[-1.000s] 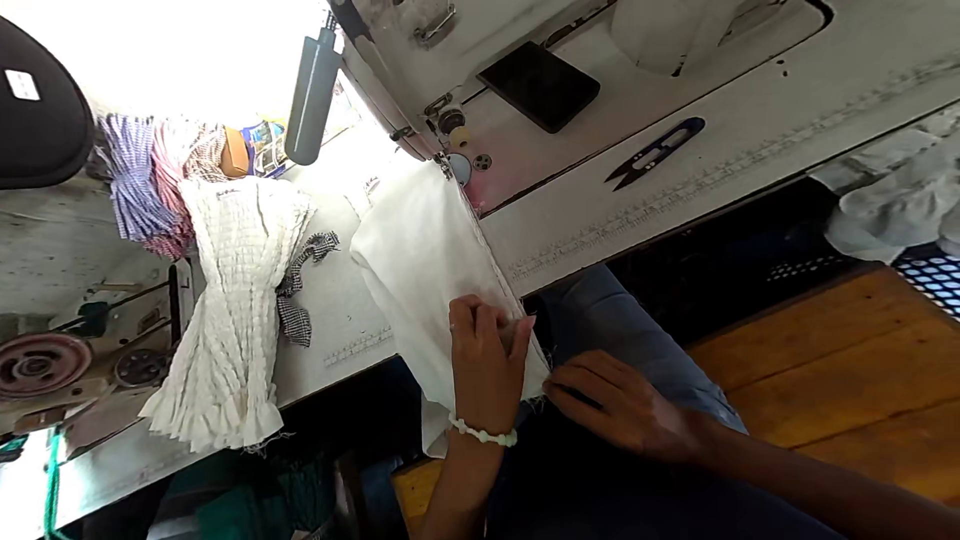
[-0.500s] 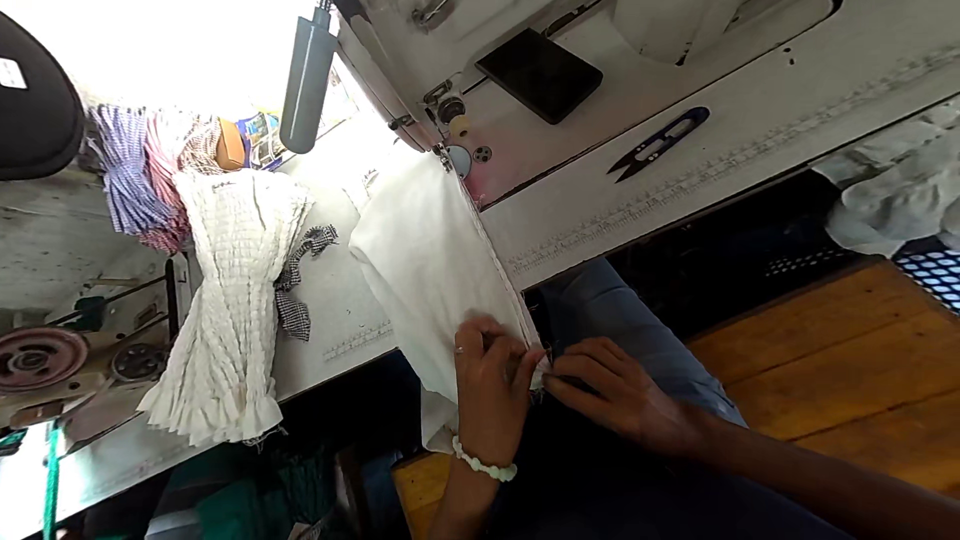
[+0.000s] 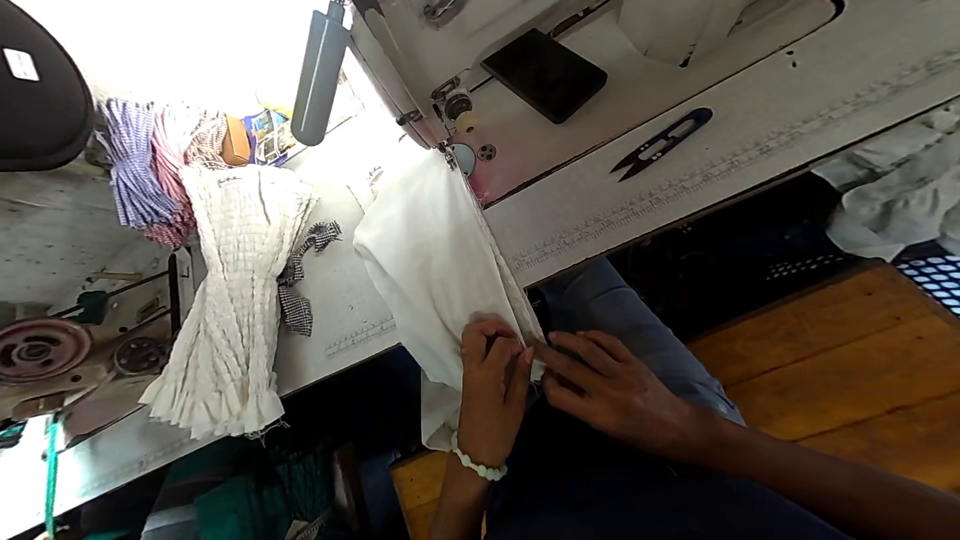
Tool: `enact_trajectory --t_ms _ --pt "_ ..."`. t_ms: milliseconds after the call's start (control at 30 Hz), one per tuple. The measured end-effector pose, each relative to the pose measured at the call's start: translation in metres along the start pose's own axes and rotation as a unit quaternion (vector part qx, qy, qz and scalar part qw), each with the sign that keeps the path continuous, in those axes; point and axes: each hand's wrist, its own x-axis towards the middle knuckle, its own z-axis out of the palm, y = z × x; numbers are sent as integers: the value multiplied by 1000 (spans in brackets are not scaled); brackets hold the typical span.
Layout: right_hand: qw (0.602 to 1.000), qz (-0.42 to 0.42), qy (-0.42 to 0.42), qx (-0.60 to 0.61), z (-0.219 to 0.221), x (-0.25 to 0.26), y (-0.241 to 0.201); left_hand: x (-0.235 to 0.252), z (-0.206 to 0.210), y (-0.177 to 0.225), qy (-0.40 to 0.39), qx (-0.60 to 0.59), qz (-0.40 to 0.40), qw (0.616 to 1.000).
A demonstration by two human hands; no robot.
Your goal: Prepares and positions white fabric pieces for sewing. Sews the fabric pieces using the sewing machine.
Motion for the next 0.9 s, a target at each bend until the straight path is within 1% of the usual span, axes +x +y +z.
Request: enact_trajectory --t_ms 100,200,267,333,400,500,600,733,900 --pt "999 50 11 -13 -2 -4 -3 3 2 9 3 61 23 998" --pt "996 80 36 23 1 -9 -4 12 2 13 -8 125 70 990" --pt "993 86 56 56 3 -11 -3 24 -1 12 -13 136 105 985" --pt "990 100 57 80 -1 -10 -5 39 -2 9 13 140 117 983" --pt "987 114 60 94 -8 -6 -7 53 1 -4 60 175 103 977" --pt "988 99 75 86 -1 -14 -2 62 4 -18 41 213 68 974" --pt "991 74 86 69 2 -19 3 59 3 -22 22 228 68 971" --pt "994 57 78 45 4 -9 10 64 -3 -25 3 239 70 968" --pt "996 39 70 25 11 14 22 88 -17 -35 -37 239 74 967"
